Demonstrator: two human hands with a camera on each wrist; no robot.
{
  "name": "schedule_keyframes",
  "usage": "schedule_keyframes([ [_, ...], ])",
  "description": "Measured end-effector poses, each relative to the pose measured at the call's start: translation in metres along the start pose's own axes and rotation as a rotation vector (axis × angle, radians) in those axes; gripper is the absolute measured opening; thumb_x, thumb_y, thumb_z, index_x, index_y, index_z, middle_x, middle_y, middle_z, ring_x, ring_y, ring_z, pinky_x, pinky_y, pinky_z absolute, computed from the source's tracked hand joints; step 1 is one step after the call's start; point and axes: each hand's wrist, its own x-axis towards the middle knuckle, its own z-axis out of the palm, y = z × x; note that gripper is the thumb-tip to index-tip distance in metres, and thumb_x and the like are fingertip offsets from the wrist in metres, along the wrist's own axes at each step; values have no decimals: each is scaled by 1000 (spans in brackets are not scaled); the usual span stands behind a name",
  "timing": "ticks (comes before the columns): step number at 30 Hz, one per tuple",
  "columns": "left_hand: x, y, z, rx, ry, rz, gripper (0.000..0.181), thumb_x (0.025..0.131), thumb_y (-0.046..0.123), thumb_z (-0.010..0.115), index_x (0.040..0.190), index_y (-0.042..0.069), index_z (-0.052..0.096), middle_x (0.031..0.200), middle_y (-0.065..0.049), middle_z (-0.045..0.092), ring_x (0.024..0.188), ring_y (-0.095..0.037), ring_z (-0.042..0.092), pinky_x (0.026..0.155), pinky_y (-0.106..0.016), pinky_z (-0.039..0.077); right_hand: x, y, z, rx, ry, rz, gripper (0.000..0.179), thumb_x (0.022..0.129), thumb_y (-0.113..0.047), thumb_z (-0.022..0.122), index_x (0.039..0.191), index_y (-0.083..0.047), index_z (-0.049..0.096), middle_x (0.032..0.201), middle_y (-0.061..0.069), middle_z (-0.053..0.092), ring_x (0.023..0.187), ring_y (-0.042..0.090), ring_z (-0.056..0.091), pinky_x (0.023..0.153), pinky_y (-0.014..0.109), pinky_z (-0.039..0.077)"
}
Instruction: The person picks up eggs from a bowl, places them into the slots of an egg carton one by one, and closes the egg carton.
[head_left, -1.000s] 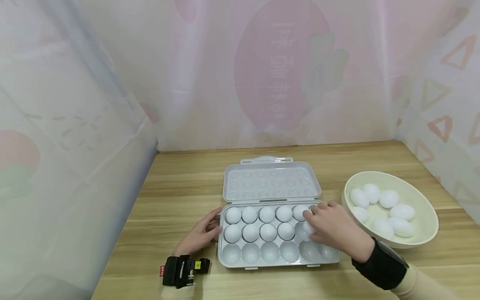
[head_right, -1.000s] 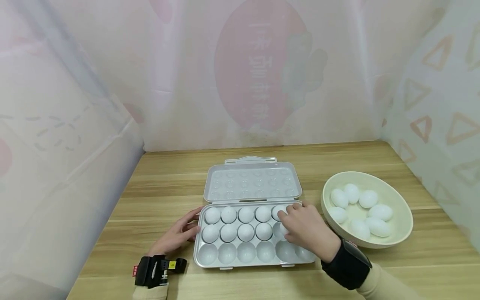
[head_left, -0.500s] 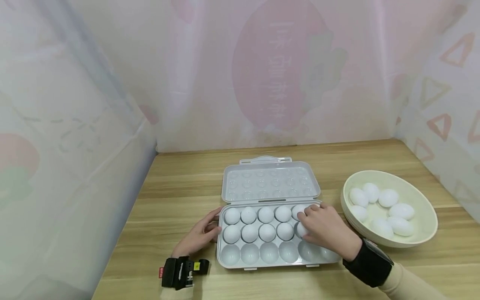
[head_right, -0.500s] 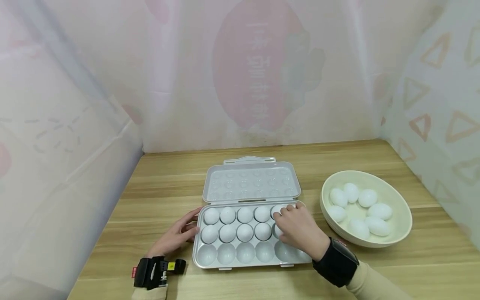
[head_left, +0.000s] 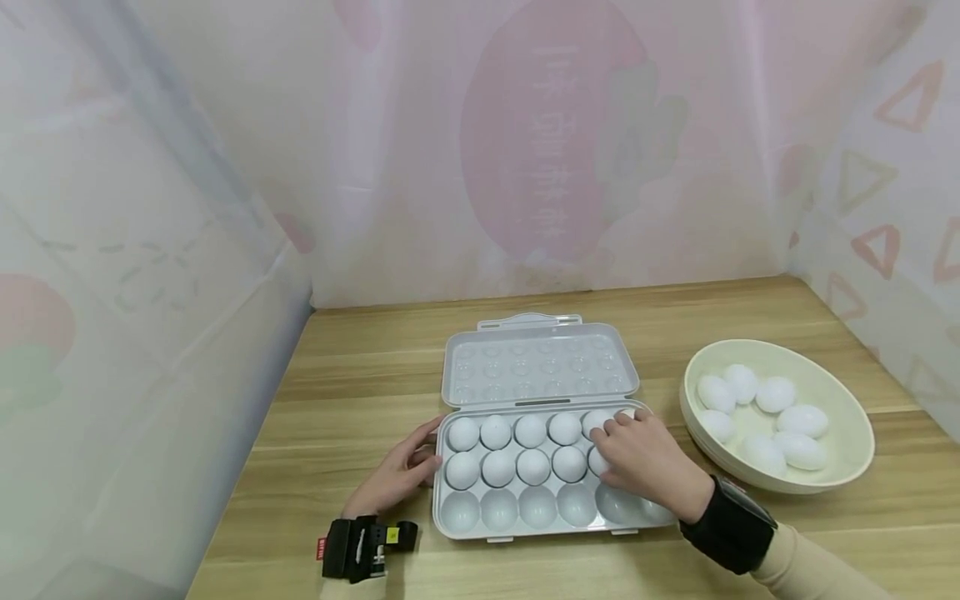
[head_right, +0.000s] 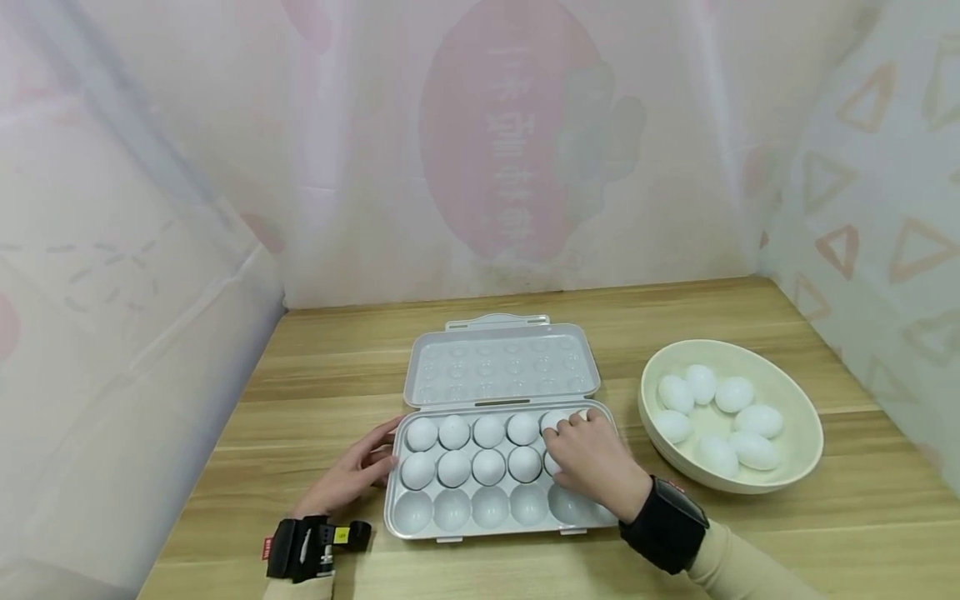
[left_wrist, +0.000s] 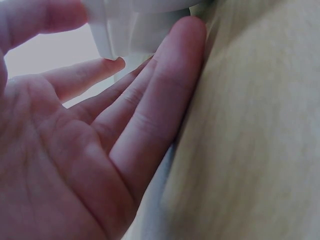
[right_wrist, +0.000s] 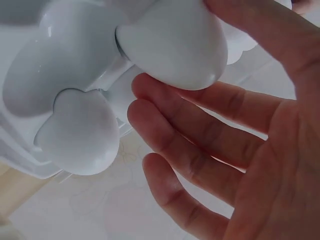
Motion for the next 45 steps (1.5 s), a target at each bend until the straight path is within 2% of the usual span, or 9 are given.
schedule_keyframes([
  [8,0,2,-1,1,8,-2,57,94,19,51,144,20,25,137,-25,39,110,-35,51,77,-38,54,-2,1,2,-12,48,-7,28,62,-32,72,65,-11,55,60,2,56,59,21,51,51,34,38],
  [12,0,0,-2,-15,-2,5,57,94,18,51,145,20,24,138,-25,38,112,-37,50,79,-39,53,-3,2,0,-8,38,5,32,66,-37,72,65,-11,55,62,2,57,60,21,53,55,36,41],
  [16,0,-1,-3,-19,-12,15,57,94,18,51,145,20,24,138,-26,37,113,-38,49,79,-39,53,-4,6,-5,-21,28,26,35,69,-41,72,68,-10,56,64,3,57,62,21,54,56,37,43],
  [24,-1,-4,-4,-4,-10,27,56,95,18,50,144,20,25,137,-27,38,113,-39,49,79,-39,53,-7,20,-15,-36,65,86,31,68,-36,74,72,-10,57,64,2,55,60,21,55,57,38,43],
  [28,0,-4,-4,-3,-14,27,57,95,18,50,145,19,24,137,-28,37,113,-39,49,79,-39,53,-10,30,-21,-11,71,115,32,69,-35,74,78,-10,57,67,3,61,61,23,59,56,39,45],
  [36,1,-3,-2,-11,-17,19,57,95,19,50,145,19,23,137,-28,37,112,-39,50,78,-39,54,-19,60,-40,107,-36,250,31,72,-31,73,94,-12,65,77,5,66,65,26,60,54,40,45],
  [40,1,-3,-1,-27,-25,25,57,95,17,50,145,18,23,135,-28,38,110,-38,51,76,-37,54,-25,80,-47,172,-93,310,26,74,-24,71,96,-12,65,81,5,68,60,26,58,48,41,45],
  [45,1,-4,-1,-51,-33,33,57,94,14,50,145,17,23,135,-28,38,108,-38,52,75,-36,55,-32,108,-45,291,-198,343,15,78,-15,65,93,-12,65,76,0,65,63,16,57,47,35,43],
])
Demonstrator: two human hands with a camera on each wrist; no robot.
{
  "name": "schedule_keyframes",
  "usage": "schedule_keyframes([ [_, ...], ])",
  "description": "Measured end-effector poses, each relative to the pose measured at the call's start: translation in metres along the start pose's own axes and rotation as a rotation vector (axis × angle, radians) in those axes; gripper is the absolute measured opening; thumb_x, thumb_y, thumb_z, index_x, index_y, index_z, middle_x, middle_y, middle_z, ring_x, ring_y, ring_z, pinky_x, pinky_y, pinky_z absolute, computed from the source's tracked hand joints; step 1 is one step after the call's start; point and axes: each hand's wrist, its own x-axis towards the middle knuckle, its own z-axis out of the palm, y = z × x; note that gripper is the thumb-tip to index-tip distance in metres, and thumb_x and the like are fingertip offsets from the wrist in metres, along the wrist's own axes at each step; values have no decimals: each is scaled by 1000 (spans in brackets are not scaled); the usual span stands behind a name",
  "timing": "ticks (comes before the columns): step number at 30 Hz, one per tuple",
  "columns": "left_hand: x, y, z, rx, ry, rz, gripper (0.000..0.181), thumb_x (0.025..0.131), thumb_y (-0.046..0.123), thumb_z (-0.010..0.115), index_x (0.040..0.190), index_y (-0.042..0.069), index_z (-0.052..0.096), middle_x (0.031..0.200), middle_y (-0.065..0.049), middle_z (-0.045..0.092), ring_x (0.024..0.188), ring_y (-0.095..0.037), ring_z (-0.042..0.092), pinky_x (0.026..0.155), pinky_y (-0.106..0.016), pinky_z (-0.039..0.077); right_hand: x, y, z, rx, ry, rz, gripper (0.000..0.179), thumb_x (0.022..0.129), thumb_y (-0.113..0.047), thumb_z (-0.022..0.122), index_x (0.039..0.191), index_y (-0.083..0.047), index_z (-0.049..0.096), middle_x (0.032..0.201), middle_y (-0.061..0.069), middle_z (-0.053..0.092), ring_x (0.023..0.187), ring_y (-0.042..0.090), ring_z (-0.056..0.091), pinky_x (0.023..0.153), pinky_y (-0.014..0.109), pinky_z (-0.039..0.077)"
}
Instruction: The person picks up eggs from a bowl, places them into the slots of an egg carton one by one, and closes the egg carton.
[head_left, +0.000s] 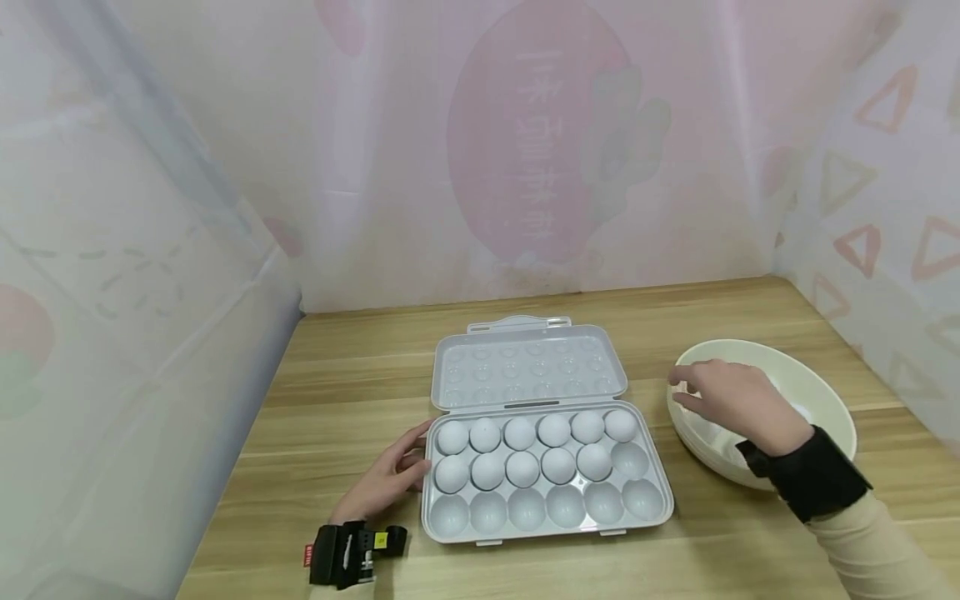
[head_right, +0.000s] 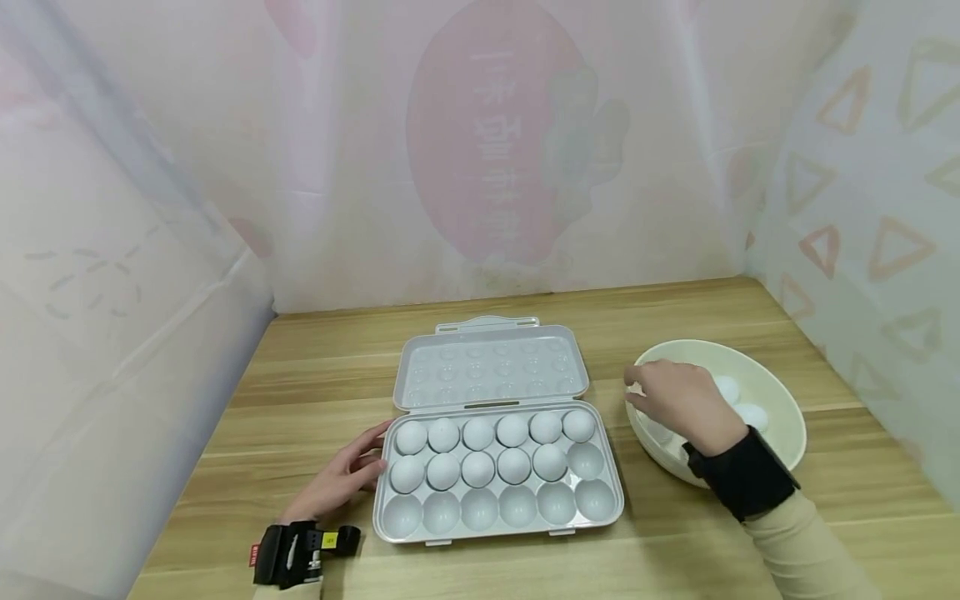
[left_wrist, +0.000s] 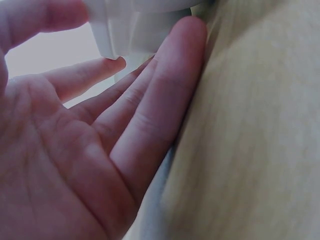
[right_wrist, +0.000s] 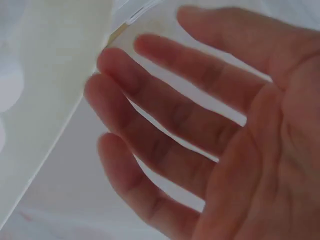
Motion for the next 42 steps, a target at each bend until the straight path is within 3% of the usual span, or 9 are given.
schedule_keyframes([
  [5,0,0,0,2,1,-5,57,94,15,50,145,17,23,136,-28,37,109,-38,51,75,-37,54,5,28,6,113,-137,-40,12,77,-8,63,89,-10,66,71,-3,60,64,11,52,55,32,44],
  [10,0,0,0,4,3,-8,57,94,15,50,145,17,23,136,-28,37,110,-39,50,76,-38,54,6,47,15,200,-215,-78,15,72,-7,66,87,-6,66,70,-1,63,63,10,53,58,32,46],
  [19,0,1,0,19,6,-10,57,94,16,50,145,18,23,136,-28,37,110,-39,51,77,-39,54,5,57,27,311,-305,-52,28,69,-9,71,94,-1,63,69,-1,56,63,11,48,57,29,42],
  [26,0,2,-1,11,1,-4,58,94,15,50,145,17,23,136,-29,37,110,-39,51,76,-38,55,3,58,30,316,-325,-30,31,67,-13,73,93,0,61,69,0,51,62,12,44,56,28,39],
  [35,0,1,0,9,4,1,58,94,15,51,145,17,23,136,-28,37,109,-39,51,76,-38,55,2,55,35,257,-289,30,25,67,-20,73,68,-9,51,62,-4,39,59,12,37,55,27,32],
  [42,-1,0,-1,13,11,-11,57,94,17,51,145,18,24,136,-27,37,109,-39,51,76,-38,54,-2,53,38,282,-294,36,27,69,-19,69,72,-8,44,61,-4,37,55,11,38,50,25,32],
])
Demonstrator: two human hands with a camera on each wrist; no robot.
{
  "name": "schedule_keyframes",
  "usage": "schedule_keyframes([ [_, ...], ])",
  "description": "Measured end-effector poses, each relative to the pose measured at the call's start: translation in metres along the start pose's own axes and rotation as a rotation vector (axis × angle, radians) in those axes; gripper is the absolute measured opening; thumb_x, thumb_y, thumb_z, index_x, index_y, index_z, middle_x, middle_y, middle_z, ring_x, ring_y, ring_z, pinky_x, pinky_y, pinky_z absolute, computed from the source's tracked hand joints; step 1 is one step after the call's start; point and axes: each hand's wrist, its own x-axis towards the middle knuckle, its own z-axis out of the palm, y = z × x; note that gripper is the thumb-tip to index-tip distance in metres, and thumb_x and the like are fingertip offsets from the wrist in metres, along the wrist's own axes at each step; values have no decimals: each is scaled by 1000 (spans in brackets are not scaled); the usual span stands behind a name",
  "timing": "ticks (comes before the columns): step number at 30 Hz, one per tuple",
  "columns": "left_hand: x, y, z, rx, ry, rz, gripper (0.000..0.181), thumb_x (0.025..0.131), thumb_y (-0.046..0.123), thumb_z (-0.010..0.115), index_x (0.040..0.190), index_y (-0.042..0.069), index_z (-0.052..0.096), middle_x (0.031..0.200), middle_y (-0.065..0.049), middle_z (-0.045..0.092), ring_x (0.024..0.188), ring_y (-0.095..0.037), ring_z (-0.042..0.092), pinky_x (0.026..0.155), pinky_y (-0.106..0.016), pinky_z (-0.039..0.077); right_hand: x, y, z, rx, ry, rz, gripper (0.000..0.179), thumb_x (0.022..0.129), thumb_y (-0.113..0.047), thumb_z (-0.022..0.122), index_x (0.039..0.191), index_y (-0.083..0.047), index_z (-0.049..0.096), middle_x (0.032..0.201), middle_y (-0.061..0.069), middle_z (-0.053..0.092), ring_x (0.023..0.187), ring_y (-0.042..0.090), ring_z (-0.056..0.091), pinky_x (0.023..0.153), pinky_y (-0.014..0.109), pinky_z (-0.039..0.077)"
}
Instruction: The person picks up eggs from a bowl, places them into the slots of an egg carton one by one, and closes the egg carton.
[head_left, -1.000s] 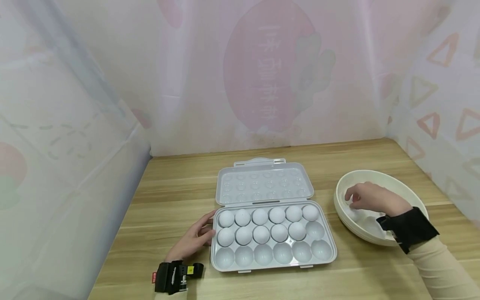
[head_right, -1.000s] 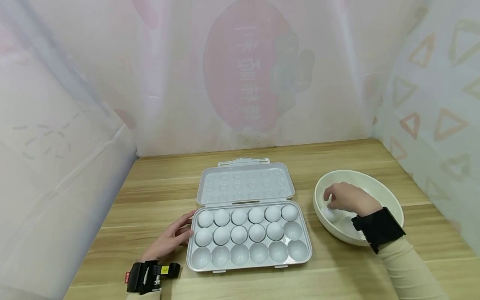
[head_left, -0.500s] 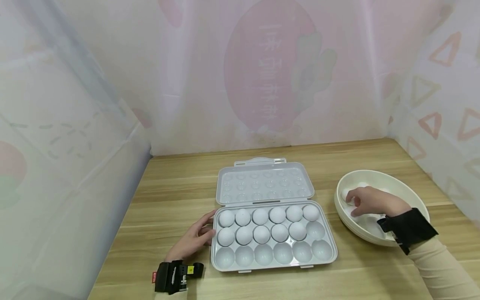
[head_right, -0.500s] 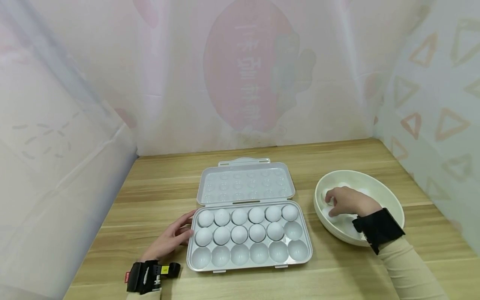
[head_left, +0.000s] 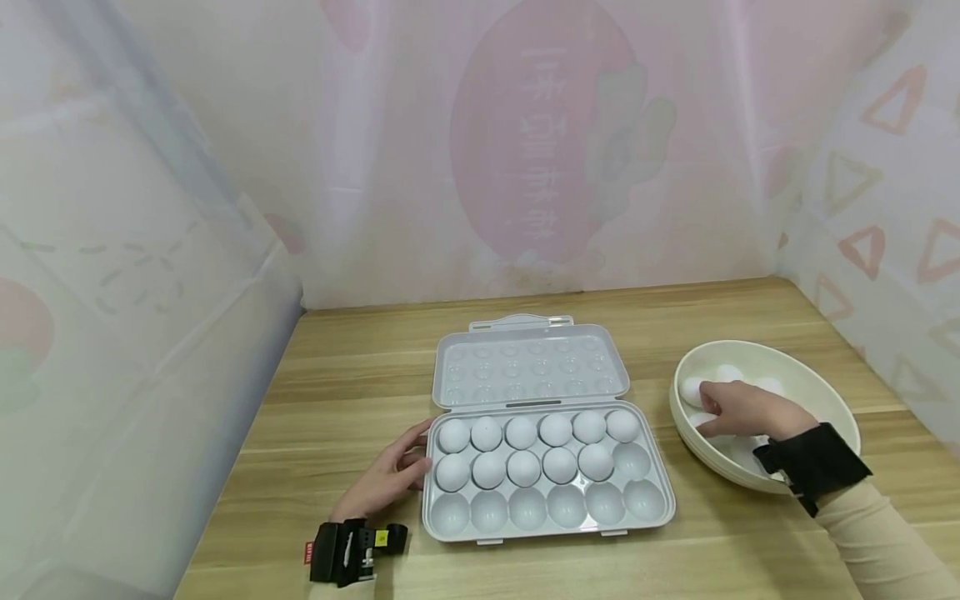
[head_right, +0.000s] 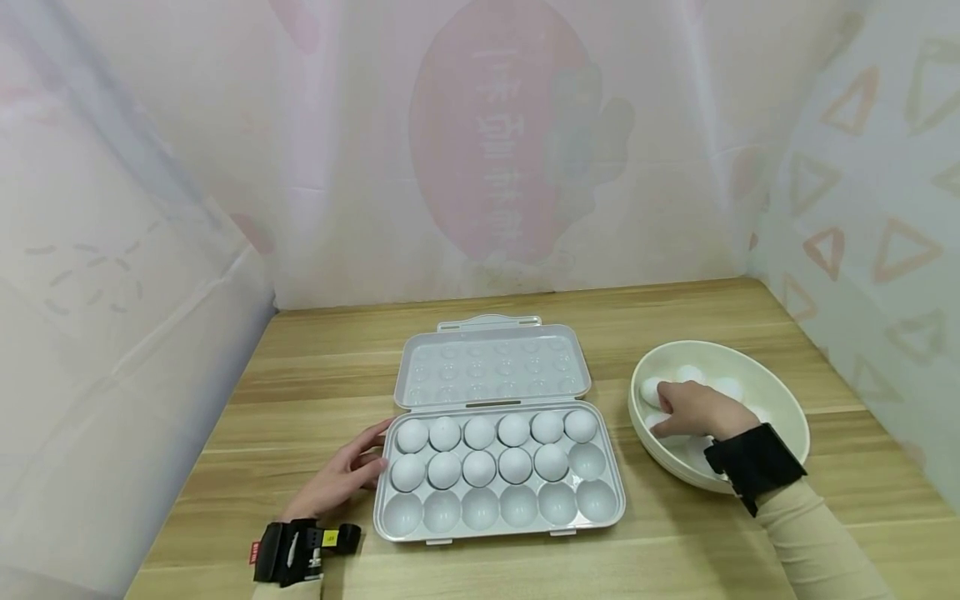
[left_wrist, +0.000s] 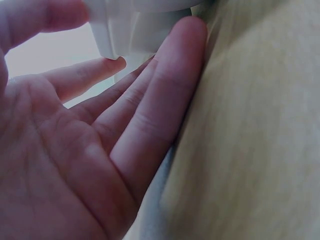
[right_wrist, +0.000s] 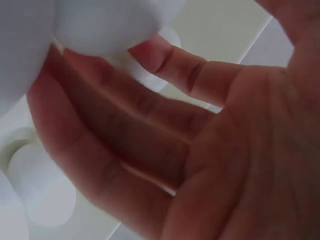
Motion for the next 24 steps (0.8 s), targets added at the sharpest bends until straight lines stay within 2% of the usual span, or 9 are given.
schedule_keyframes([
  [9,0,2,1,26,18,-21,57,94,19,51,145,20,24,136,-27,38,109,-38,51,76,-38,54,0,2,1,-4,54,-77,25,67,-14,67,75,-10,43,61,-6,33,54,8,34,49,22,28],
  [13,0,2,1,32,24,-23,57,94,20,51,145,20,24,137,-27,38,110,-38,51,76,-38,55,-3,-1,-1,-25,112,-96,26,65,-15,68,75,-11,44,61,-7,36,53,8,35,48,23,29],
  [18,0,2,1,27,25,-26,57,94,20,51,145,20,24,137,-27,37,111,-38,50,77,-38,54,-5,-6,-5,-105,170,-66,28,66,-21,70,80,-12,47,60,-5,41,53,10,38,47,26,32],
  [24,0,2,1,28,25,-25,57,94,20,51,144,19,25,136,-27,38,111,-38,51,77,-38,54,-9,-24,-14,-218,210,-39,30,69,-26,70,86,-13,50,62,-4,46,53,12,40,47,29,33],
])
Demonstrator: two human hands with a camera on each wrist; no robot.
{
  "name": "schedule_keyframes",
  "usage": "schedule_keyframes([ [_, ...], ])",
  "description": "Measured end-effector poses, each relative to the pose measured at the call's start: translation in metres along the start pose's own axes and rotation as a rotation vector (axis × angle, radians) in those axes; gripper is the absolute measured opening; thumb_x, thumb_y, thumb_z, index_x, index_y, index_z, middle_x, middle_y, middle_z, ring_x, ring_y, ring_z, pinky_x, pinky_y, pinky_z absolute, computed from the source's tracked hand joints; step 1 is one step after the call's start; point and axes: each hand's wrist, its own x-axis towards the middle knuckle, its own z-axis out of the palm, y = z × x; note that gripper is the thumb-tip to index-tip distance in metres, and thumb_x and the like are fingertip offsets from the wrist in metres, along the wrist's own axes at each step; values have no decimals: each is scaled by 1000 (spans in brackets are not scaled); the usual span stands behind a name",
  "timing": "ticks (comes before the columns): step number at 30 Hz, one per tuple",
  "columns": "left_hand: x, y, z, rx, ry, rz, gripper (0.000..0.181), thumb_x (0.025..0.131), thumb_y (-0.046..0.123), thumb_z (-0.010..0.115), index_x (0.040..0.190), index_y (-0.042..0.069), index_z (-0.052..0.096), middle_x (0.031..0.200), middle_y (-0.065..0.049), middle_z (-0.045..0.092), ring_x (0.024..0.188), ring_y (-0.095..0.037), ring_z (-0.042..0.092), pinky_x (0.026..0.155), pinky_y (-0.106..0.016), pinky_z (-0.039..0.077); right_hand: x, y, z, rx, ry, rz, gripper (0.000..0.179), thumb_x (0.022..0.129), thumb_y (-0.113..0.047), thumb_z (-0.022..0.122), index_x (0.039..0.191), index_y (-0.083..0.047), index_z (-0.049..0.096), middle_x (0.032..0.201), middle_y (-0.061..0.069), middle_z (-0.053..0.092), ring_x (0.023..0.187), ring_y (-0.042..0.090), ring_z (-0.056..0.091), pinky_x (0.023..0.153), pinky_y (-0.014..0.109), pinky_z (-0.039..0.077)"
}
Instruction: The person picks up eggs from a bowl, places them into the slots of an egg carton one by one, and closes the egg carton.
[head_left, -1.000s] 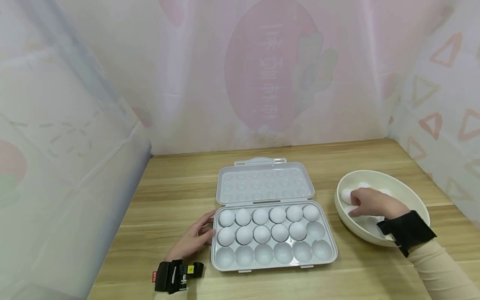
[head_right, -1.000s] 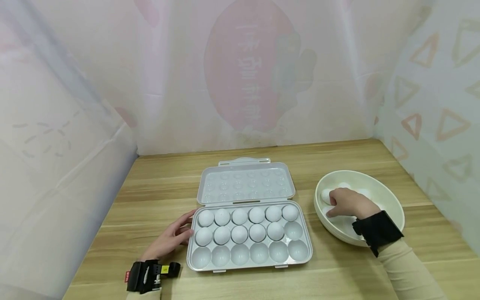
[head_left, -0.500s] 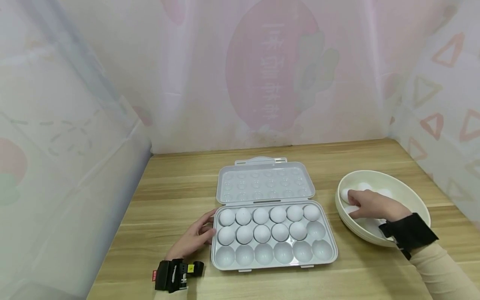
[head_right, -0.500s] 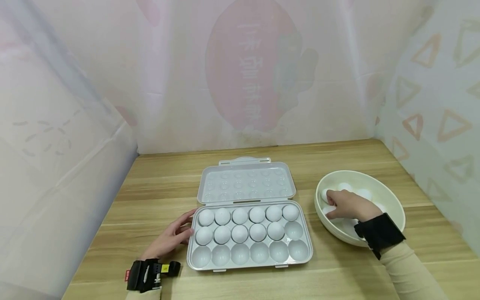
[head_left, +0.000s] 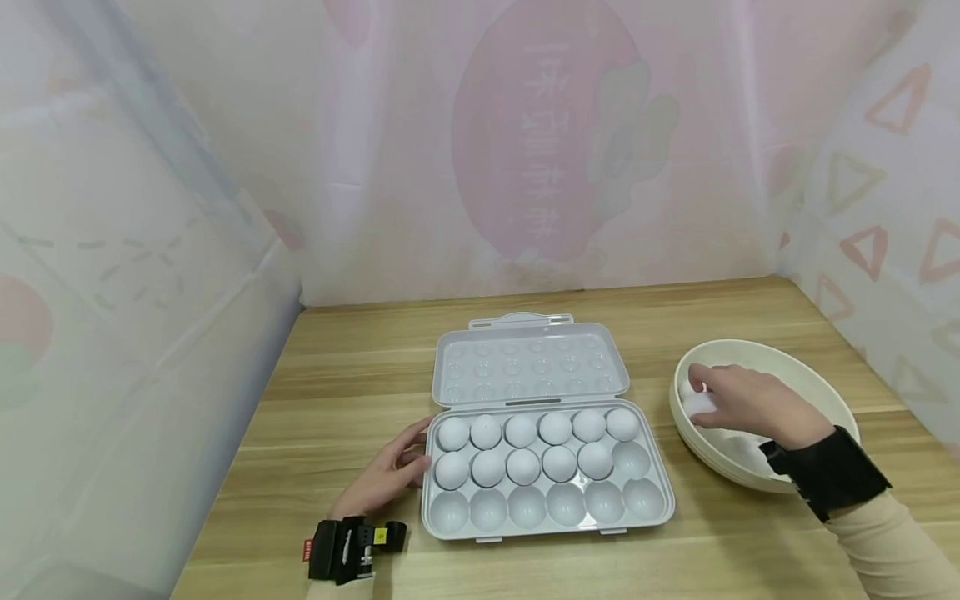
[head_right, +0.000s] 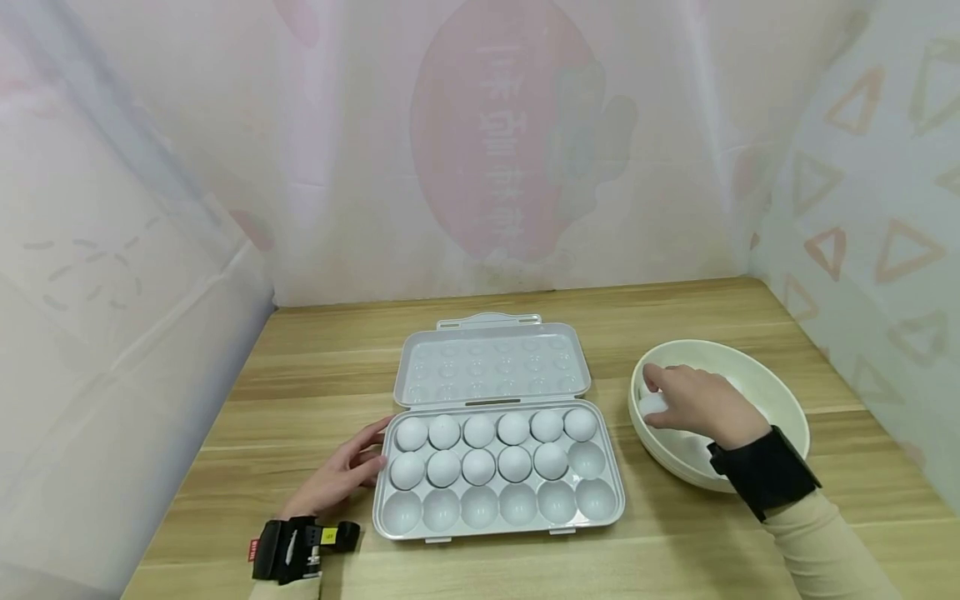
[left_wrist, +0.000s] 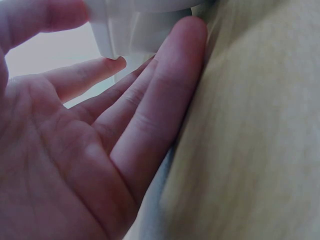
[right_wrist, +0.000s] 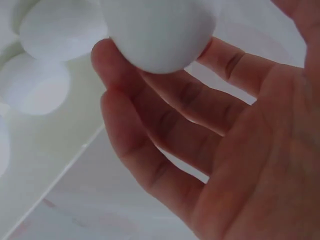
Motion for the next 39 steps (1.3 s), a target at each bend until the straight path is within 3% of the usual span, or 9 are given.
schedule_keyframes([
  [8,0,-1,-1,-3,-5,-7,57,94,20,51,145,19,24,137,-27,37,111,-37,50,77,-39,54,-3,-19,-14,-98,48,14,32,70,-27,70,89,-10,50,65,-3,44,51,14,37,43,28,31],
  [18,-1,0,-1,-8,-8,2,57,94,19,51,145,19,24,136,-28,38,111,-39,51,77,-39,54,-3,-49,-22,-179,146,-55,28,65,-21,69,85,-11,51,66,0,49,46,19,40,40,34,34],
  [27,-1,0,-1,-6,-14,2,57,94,20,51,145,20,24,137,-26,37,112,-39,49,77,-39,54,-1,-72,-7,-228,210,-151,32,61,-22,72,76,-14,45,63,-2,46,54,21,51,47,36,38],
  [39,0,1,-1,1,-12,4,57,94,20,51,144,21,25,137,-27,38,112,-39,49,77,-39,54,4,-93,30,-341,258,-306,37,58,-26,71,88,-13,55,64,2,52,56,23,54,47,34,41],
])
